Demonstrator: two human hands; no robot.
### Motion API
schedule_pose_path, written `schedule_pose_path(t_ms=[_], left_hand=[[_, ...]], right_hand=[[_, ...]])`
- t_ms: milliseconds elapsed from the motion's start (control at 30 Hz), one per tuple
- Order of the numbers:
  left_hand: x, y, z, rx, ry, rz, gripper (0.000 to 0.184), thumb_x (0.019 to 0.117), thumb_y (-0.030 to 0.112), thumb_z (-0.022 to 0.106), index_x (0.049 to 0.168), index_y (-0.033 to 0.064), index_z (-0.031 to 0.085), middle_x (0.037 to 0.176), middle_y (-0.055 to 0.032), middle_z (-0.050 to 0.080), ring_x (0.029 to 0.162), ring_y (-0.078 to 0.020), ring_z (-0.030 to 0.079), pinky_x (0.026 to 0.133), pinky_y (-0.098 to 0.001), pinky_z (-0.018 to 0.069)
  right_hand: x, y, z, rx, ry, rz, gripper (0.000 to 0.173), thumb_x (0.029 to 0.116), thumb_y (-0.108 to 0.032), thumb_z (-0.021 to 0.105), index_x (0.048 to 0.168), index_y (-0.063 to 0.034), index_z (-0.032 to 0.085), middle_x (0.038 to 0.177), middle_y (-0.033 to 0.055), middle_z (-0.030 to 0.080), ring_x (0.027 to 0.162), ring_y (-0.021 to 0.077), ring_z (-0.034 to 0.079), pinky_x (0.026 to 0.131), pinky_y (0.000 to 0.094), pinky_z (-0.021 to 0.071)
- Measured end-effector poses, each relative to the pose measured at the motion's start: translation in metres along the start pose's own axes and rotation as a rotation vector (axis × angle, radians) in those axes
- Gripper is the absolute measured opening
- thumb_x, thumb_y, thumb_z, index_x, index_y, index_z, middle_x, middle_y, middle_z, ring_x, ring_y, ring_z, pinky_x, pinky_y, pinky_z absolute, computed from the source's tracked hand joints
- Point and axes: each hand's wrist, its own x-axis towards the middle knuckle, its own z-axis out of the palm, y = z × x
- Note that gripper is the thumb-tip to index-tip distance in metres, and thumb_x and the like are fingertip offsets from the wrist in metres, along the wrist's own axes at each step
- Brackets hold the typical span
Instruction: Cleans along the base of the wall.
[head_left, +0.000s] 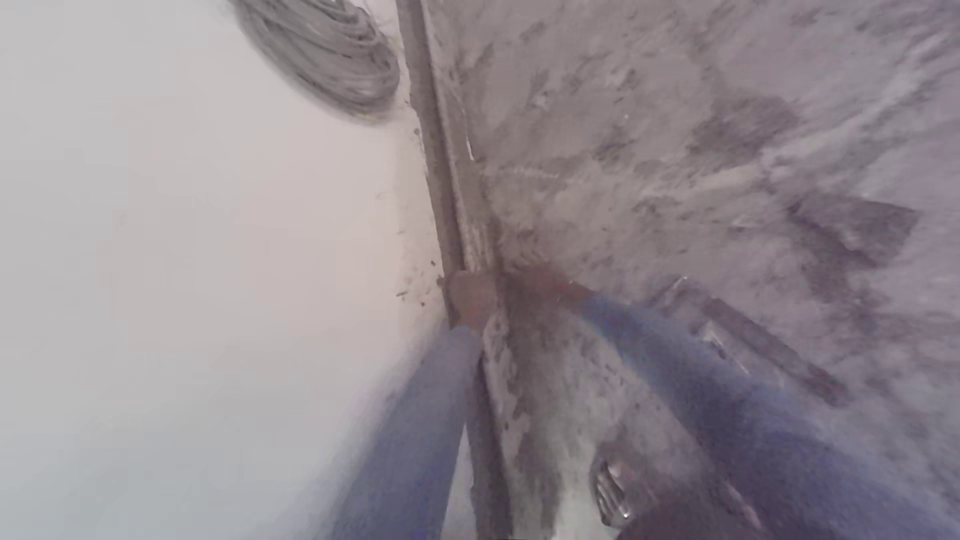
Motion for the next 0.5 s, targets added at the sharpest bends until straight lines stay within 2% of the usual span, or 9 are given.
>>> schedule_pose_path(t_ms=[33, 100, 200, 267, 333, 367, 433, 500], left_hand=[[0.001, 0.000, 0.001, 0.032, -0.012, 0.008, 0.049, 0.1055, 0.034, 0.051, 0.128, -0.0089, 0.061, 0.135, -0.0277, 0.060, 0.130, -0.0385, 0.057, 0.109, -0.0523, 0.0458], [0.001, -0.001, 0.004, 0.039, 0.007, -0.003, 0.049, 0.1050, 0.034, 0.052, 0.127, -0.0091, 0.061, 0.134, -0.0272, 0.061, 0.128, -0.0378, 0.059, 0.108, -0.0522, 0.0470], [-0.002, -0.004, 0.014, -0.029, 0.125, -0.038, 0.047, 0.1043, 0.028, 0.054, 0.131, -0.0099, 0.057, 0.131, -0.0274, 0.061, 0.125, -0.0376, 0.061, 0.106, -0.0511, 0.0487], [-0.012, -0.005, 0.017, -0.051, 0.163, -0.036, 0.040, 0.1049, 0.023, 0.052, 0.135, -0.0044, 0.056, 0.125, -0.0236, 0.066, 0.116, -0.0349, 0.067, 0.097, -0.0493, 0.0552], [-0.018, -0.010, 0.021, -0.044, 0.134, 0.011, 0.042, 0.1056, 0.022, 0.050, 0.141, -0.0002, 0.053, 0.123, -0.0226, 0.067, 0.112, -0.0355, 0.068, 0.093, -0.0512, 0.0562], [-0.020, -0.012, 0.023, -0.044, 0.111, 0.021, 0.043, 0.1060, 0.024, 0.049, 0.144, 0.0024, 0.053, 0.123, -0.0223, 0.068, 0.112, -0.0358, 0.068, 0.093, -0.0521, 0.0561], [-0.025, -0.017, 0.024, -0.050, 0.076, 0.042, 0.045, 0.1073, 0.025, 0.047, 0.147, 0.0043, 0.050, 0.122, -0.0223, 0.069, 0.112, -0.0366, 0.069, 0.093, -0.0531, 0.0561], [-0.032, -0.024, 0.024, -0.053, 0.058, 0.082, 0.047, 0.1057, 0.023, 0.050, 0.149, 0.0041, 0.048, 0.121, -0.0227, 0.069, 0.111, -0.0377, 0.069, 0.094, -0.0539, 0.0556]], right_hand=[[0.005, 0.012, 0.012, -0.061, 0.042, -0.065, 0.046, 0.1027, -0.020, 0.056, 0.148, -0.0122, 0.054, 0.153, 0.0164, 0.051, 0.143, 0.0381, 0.044, 0.120, 0.0576, 0.0321], [0.010, 0.015, 0.013, -0.167, 0.061, -0.117, 0.045, 0.1015, -0.020, 0.057, 0.146, -0.0124, 0.055, 0.149, 0.0150, 0.054, 0.142, 0.0376, 0.046, 0.120, 0.0560, 0.0315], [0.005, -0.005, -0.009, -0.117, -0.026, -0.071, 0.047, 0.1011, -0.020, 0.059, 0.147, -0.0118, 0.054, 0.152, 0.0164, 0.051, 0.144, 0.0383, 0.043, 0.121, 0.0574, 0.0292], [0.000, -0.017, -0.020, -0.032, -0.067, -0.012, 0.045, 0.1035, -0.021, 0.055, 0.147, -0.0114, 0.054, 0.150, 0.0180, 0.053, 0.140, 0.0385, 0.048, 0.117, 0.0584, 0.0362], [-0.010, -0.031, -0.037, 0.085, -0.097, 0.026, 0.038, 0.1054, -0.022, 0.053, 0.140, -0.0081, 0.058, 0.133, 0.0222, 0.063, 0.122, 0.0412, 0.061, 0.101, 0.0605, 0.0481], [-0.011, -0.033, -0.039, 0.108, -0.099, 0.027, 0.038, 0.1056, -0.023, 0.052, 0.140, -0.0083, 0.059, 0.132, 0.0223, 0.063, 0.122, 0.0416, 0.061, 0.102, 0.0611, 0.0474], [-0.008, -0.029, -0.034, 0.097, -0.074, 0.010, 0.041, 0.1051, -0.025, 0.053, 0.143, -0.0110, 0.057, 0.142, 0.0201, 0.059, 0.133, 0.0407, 0.054, 0.112, 0.0611, 0.0395], [-0.010, -0.031, -0.032, 0.124, -0.059, 0.020, 0.039, 0.1045, -0.026, 0.054, 0.139, -0.0105, 0.060, 0.134, 0.0205, 0.063, 0.125, 0.0406, 0.059, 0.105, 0.0613, 0.0457]])
